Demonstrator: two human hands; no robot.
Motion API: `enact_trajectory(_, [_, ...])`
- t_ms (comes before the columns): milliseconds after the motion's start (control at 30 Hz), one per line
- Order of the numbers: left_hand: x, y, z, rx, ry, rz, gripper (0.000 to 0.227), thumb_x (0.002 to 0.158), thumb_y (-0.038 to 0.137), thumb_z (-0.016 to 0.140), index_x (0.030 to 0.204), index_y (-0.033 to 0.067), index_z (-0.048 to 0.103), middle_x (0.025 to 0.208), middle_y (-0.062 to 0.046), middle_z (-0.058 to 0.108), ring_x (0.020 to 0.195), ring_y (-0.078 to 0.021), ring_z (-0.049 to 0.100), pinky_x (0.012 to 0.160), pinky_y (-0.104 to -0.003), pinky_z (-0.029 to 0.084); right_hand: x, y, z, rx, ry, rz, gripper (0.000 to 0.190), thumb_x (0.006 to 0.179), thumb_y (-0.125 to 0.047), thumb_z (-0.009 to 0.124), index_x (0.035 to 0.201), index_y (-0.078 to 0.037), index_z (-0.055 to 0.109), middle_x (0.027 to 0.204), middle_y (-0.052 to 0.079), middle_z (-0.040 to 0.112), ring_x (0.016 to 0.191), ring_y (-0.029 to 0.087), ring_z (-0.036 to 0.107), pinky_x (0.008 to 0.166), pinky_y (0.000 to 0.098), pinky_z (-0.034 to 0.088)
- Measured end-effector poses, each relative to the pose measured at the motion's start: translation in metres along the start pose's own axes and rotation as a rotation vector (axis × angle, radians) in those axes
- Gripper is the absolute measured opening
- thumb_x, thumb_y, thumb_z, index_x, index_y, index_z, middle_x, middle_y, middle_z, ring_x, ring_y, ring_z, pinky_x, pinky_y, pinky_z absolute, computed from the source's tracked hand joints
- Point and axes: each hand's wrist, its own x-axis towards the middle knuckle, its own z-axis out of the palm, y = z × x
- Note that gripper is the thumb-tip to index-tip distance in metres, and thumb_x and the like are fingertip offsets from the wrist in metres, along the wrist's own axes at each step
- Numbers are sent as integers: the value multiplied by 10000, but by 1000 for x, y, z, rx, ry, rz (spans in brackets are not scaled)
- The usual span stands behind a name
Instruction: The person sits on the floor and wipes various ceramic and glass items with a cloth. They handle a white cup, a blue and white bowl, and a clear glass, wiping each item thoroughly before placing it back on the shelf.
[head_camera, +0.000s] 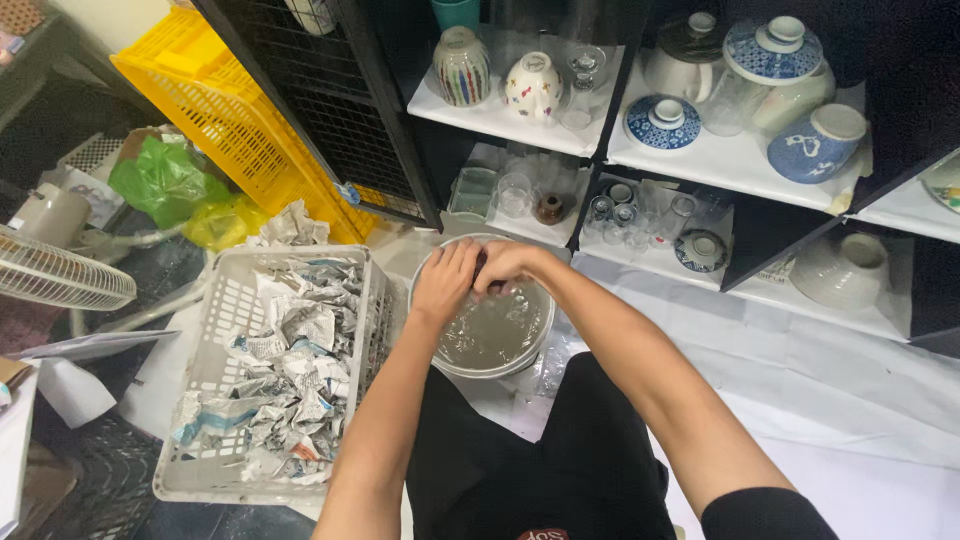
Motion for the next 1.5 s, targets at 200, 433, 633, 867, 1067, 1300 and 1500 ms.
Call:
enact_trajectory(200, [4,-8,42,-155,-223,-156,339,837,60,682,1161,46,584,1103,-157,692,953,-348,717,773,-455,583,0,-2,12,-612,352,-175,700,582,-162,903,1146,111,592,884,241,722,816,350,714,700,417,573])
enact_trajectory(433, [8,-10,50,-418,-454,-403,255,736,113,800,977,58,737,1018,-244,723,1005,-419,694,896,-509,555,-17,5,40,-766,485,-157,963,737,-193,791,1497,51,253,975,323,682,924,458,687,815,513,546])
enact_trajectory(633, [18,-12,42,-408,-589,-437,300,745,153,826,1014,43,753,1074,-245,715,1051,-408,682,928,-489,553,-16,19,56,-831,620,-246,611,865,-52,642,1437,-23,428,950,280,730,937,453,712,838,552,540])
enact_trajectory(867, [10,-14,36,-716,-288,-463,660,648,24,805,1278,64,615,1130,-220,719,1072,-367,685,914,-427,548,-10,24,36,-414,654,-115,503,650,-119,830,1066,44,600,909,280,698,907,435,707,800,493,572])
enact_trajectory(1067, [4,-26,48,-1583,-183,-734,691,744,35,694,1422,27,559,1283,-121,703,1084,-233,706,931,-391,562,-6,36,22,304,382,-20,259,715,-119,794,886,40,682,819,181,728,742,305,742,735,500,636])
enact_trajectory(1300, [-7,-28,28,-2029,-172,-845,681,935,418,732,1496,105,502,1122,-62,622,950,-201,666,875,-421,547,-37,11,21,1005,-90,-115,226,851,-183,655,969,9,654,724,87,667,777,272,729,888,537,611])
enact_trajectory(1500, [21,-14,-15,-2526,-184,-412,855,894,602,715,1567,160,428,1419,-182,556,1276,-333,554,1062,-490,458,-49,-13,30,1244,-534,-353,403,917,-305,529,1091,49,612,605,67,553,693,285,682,877,588,588])
